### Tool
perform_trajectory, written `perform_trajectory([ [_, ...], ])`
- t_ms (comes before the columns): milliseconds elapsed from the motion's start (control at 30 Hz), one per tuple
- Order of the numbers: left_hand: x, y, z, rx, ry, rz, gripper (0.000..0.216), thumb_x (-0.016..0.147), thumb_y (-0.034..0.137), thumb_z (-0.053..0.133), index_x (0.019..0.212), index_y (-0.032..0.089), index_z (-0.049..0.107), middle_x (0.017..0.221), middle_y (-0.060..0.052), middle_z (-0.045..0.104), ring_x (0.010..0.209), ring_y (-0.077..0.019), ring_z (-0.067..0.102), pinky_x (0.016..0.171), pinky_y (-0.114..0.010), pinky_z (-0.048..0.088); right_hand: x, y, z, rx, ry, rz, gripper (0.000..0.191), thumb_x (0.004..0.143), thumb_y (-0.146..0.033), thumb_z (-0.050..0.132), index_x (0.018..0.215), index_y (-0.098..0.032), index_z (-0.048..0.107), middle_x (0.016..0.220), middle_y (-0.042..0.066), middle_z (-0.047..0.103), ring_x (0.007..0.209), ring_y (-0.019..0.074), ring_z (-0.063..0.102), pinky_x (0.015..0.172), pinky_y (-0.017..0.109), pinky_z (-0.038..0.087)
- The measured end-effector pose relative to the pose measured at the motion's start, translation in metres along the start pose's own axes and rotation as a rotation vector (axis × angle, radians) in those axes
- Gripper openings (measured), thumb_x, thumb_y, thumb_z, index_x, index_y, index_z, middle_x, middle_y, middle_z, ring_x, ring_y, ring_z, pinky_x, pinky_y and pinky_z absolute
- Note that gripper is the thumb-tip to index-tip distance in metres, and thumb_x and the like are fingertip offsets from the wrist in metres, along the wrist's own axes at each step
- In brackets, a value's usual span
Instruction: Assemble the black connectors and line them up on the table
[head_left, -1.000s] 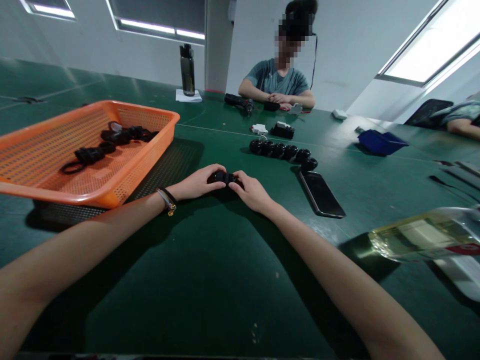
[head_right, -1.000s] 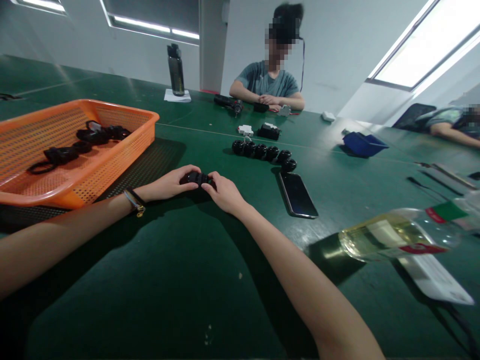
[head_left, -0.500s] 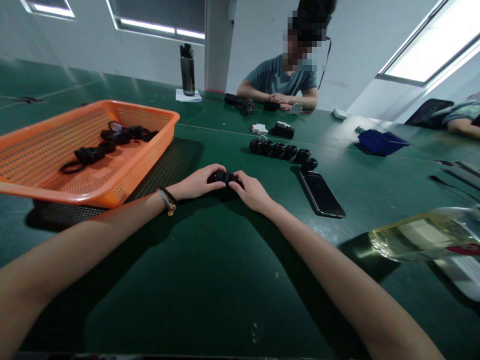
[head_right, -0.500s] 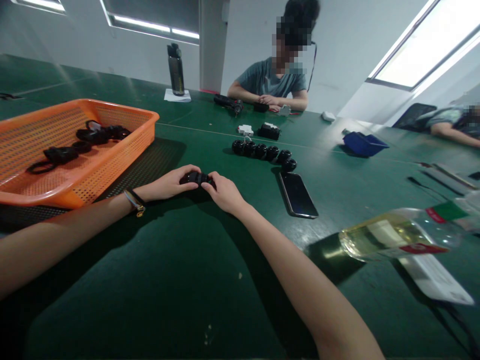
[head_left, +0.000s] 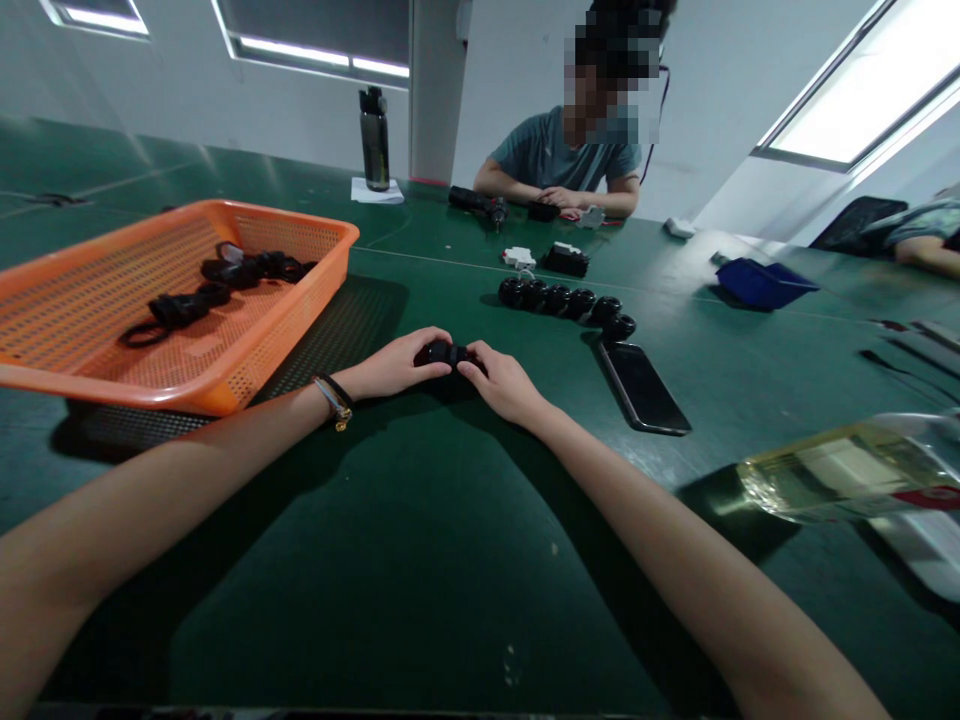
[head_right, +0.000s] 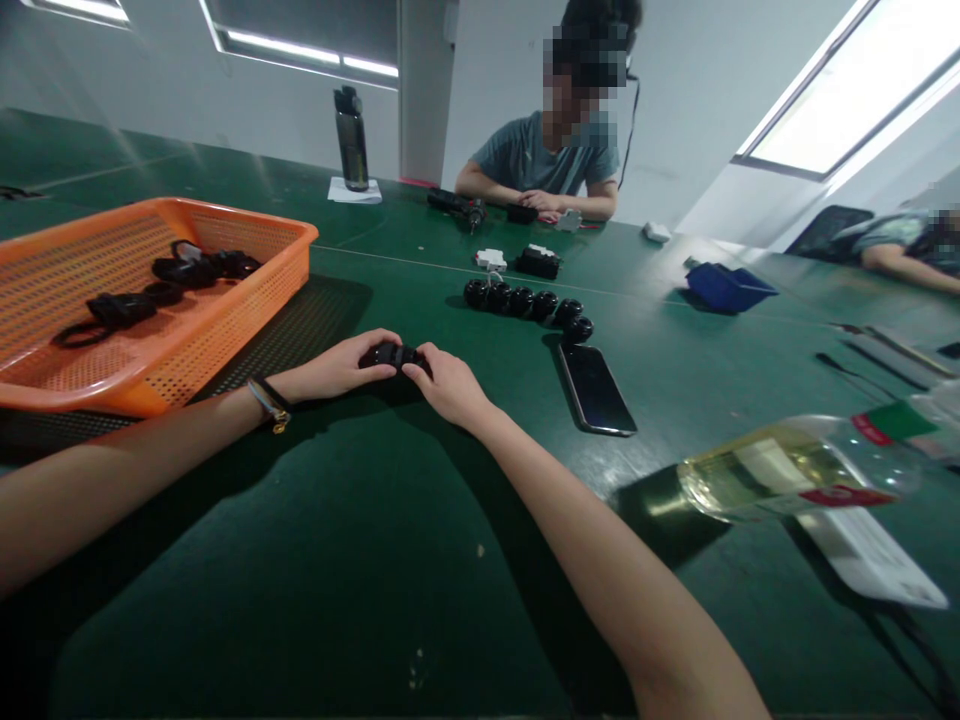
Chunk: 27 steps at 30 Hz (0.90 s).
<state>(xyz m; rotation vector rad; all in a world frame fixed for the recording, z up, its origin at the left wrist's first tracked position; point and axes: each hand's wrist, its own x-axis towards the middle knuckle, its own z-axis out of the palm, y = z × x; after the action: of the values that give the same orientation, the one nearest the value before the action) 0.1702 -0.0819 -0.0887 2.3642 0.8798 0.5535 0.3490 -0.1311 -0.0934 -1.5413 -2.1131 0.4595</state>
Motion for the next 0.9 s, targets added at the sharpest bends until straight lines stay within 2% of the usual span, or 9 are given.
perform_trajectory([
  [900, -0.0001, 0.0013, 0.0005, -0.002, 0.001, -0.013, 0.041, 0.076, 0.040, 0.049, 0.108, 0.016, 0.047, 0.110, -0.008, 0.055, 0.096, -0.0216, 0.053, 0.087, -0.034, 0.041, 0.0020, 0.0000, 0.0001, -0.060, -0.006, 0.000, 0.020, 0.089, -0.030, 0.038, 0.085, -0.016, 0.052, 0.079, 0.005, 0.060, 0.068, 0.0145, 0.053, 0.059, 0.024, 0.034],
])
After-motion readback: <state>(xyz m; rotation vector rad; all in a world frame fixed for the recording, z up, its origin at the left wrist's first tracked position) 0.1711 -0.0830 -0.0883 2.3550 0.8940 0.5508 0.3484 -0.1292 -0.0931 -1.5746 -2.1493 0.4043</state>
